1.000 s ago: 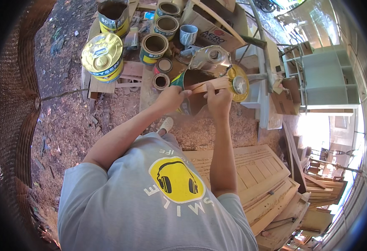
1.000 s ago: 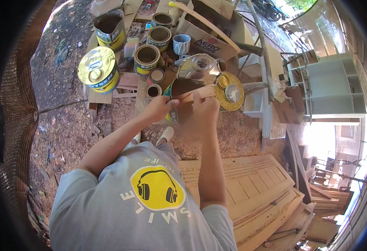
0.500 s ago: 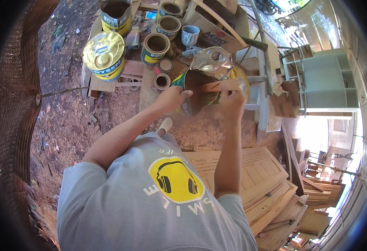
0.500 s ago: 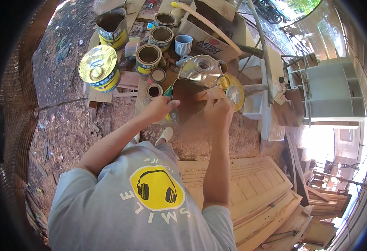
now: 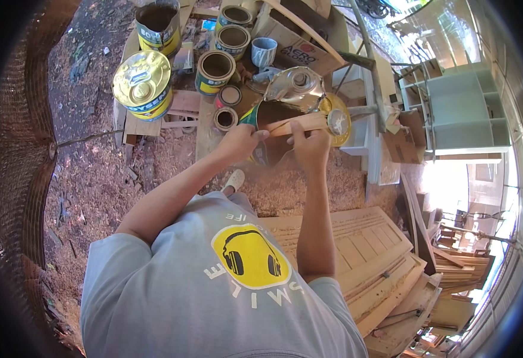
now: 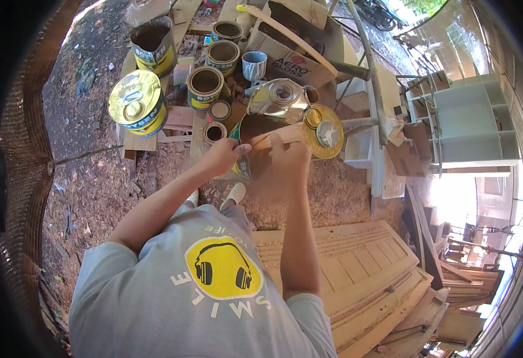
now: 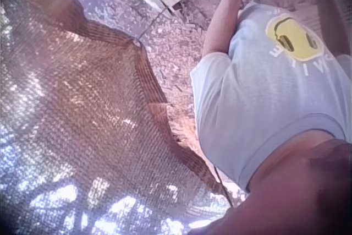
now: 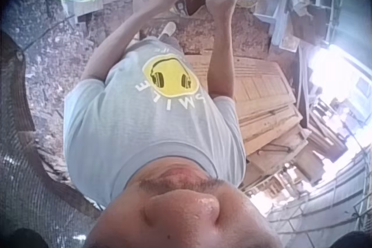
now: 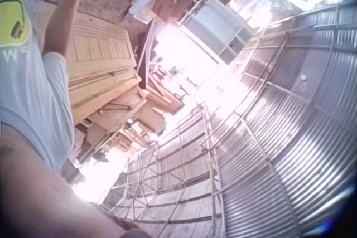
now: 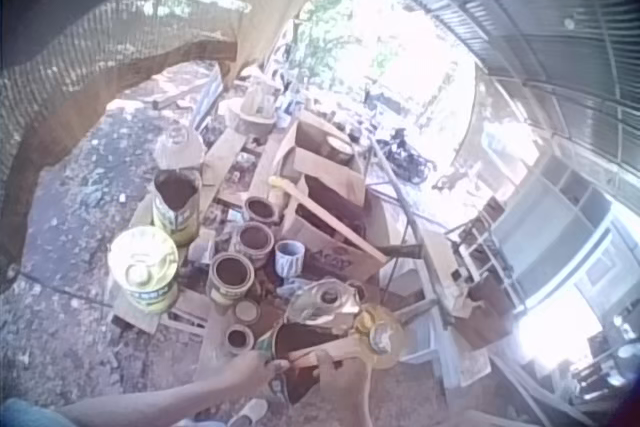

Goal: The person pours reddish-brown paint from a small can into a larger yellow paint can and stirs the mixture with a wooden stick. They repeat the pouring and stirring process several times to blend the contents.

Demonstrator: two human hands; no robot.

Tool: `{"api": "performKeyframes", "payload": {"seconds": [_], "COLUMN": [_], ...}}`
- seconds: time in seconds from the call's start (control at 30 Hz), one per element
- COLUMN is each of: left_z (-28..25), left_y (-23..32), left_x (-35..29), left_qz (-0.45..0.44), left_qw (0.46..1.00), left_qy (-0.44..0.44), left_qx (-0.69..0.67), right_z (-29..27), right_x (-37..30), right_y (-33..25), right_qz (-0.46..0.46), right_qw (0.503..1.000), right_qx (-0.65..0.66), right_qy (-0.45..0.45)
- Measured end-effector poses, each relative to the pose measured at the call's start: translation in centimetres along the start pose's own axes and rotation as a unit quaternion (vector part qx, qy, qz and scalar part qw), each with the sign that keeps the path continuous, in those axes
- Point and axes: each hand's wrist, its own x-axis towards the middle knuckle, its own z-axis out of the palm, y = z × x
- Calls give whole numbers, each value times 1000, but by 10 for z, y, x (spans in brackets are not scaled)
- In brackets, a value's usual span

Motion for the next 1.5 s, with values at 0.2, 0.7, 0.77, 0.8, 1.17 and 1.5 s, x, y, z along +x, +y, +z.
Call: {"api": "performKeyframes", "payload": {"seconds": [0.2, 0.7, 0.77, 0.8, 1.17, 1.5], "left_z": [0, 0, 1, 1, -1, 0], "left_y": [-5, -4, -5, -7, -5, -6], "left_x": [0, 1, 1, 1, 1, 2], "left_qz": [-2, 3, 1, 1, 9, 6], "left_qw": [1000, 1000, 1000, 1000, 1000, 1000], "left_qy": [8, 0, 2, 6, 5, 2], "left_qx": [-10, -3, -12, -13, 10, 10], "right_z": [-3, -42, -39, -34, -21, -1], "right_x": [6, 19, 9, 6, 17, 16], "right_y": [12, 11, 18, 21, 2, -9], "right_qz": [-7, -163, -91, -55, -130, -164], "right_qw": [996, 972, 982, 985, 985, 985], "right_qx": [-83, -124, -127, -128, -115, 33], "right_qy": [16, -111, -105, -102, -24, -47]}}
